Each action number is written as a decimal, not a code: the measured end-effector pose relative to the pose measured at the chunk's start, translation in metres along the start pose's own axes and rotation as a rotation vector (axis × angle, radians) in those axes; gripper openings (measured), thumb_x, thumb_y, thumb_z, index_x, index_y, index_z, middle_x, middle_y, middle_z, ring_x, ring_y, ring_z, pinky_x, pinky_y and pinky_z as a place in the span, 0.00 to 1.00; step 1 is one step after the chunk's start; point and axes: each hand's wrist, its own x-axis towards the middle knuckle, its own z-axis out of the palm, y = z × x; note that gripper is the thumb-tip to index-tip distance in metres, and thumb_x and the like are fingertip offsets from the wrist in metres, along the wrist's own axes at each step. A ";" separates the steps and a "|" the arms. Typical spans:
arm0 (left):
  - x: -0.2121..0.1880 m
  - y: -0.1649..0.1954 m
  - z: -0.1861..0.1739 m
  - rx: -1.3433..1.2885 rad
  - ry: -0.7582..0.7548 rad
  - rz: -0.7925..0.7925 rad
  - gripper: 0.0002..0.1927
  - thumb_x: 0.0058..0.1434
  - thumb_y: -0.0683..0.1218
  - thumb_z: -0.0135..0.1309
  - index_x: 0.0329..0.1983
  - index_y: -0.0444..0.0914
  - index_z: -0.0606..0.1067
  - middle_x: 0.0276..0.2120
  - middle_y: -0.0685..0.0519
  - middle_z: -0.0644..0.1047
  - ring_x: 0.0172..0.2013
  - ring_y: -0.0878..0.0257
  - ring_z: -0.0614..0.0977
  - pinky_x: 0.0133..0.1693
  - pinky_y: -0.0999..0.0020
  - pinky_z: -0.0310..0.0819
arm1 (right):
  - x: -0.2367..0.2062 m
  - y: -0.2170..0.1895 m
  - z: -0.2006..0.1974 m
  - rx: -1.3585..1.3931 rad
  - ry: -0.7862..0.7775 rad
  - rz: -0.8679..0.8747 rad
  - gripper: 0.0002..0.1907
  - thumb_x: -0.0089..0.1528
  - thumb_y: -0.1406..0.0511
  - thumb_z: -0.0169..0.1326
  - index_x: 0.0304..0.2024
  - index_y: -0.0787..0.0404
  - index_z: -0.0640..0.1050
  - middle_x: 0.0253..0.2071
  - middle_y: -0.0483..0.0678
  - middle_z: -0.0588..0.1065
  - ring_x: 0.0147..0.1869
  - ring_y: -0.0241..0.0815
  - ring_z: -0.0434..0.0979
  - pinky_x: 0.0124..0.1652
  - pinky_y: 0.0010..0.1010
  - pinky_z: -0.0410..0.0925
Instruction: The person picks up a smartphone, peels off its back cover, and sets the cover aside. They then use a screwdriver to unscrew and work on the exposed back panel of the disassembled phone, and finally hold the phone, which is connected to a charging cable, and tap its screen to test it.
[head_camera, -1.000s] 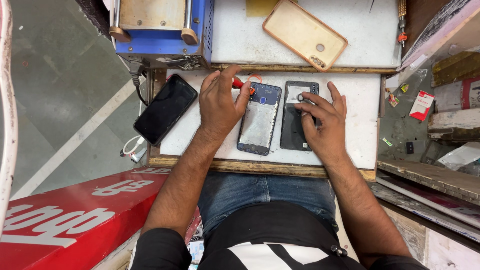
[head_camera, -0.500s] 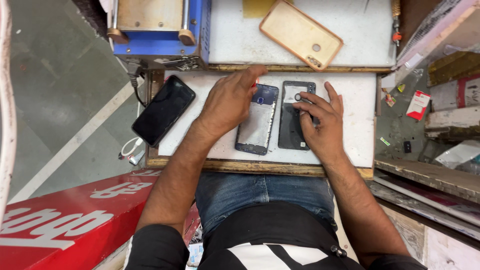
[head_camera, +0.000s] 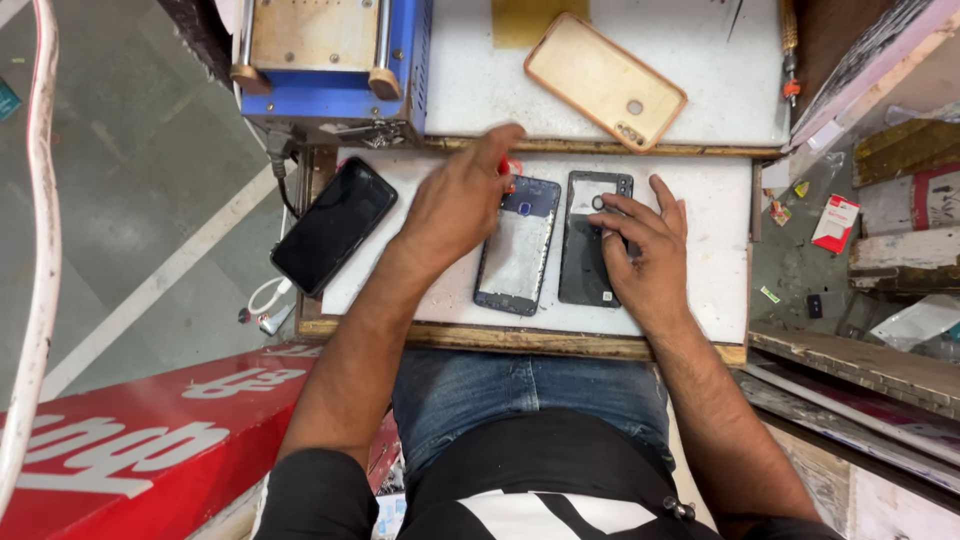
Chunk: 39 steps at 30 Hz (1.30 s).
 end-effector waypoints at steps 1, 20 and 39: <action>-0.001 -0.002 0.001 -0.078 -0.062 0.009 0.23 0.67 0.42 0.55 0.64 0.40 0.64 0.40 0.46 0.83 0.35 0.45 0.85 0.38 0.51 0.79 | -0.001 0.000 0.000 0.006 0.006 0.001 0.13 0.64 0.71 0.55 0.46 0.50 0.84 0.61 0.42 0.78 0.82 0.59 0.54 0.76 0.63 0.38; -0.004 -0.002 0.002 0.233 0.144 0.020 0.23 0.68 0.52 0.65 0.56 0.44 0.65 0.29 0.51 0.81 0.36 0.51 0.83 0.54 0.48 0.73 | 0.000 0.002 0.001 -0.033 0.010 -0.005 0.12 0.63 0.71 0.55 0.46 0.51 0.84 0.60 0.43 0.79 0.81 0.59 0.56 0.75 0.63 0.38; -0.018 0.009 0.032 0.044 0.393 0.082 0.25 0.67 0.48 0.66 0.59 0.39 0.67 0.32 0.53 0.82 0.36 0.62 0.85 0.57 0.54 0.76 | 0.001 -0.009 -0.001 -0.043 -0.030 -0.053 0.13 0.60 0.64 0.67 0.47 0.52 0.84 0.61 0.44 0.77 0.81 0.60 0.52 0.74 0.64 0.39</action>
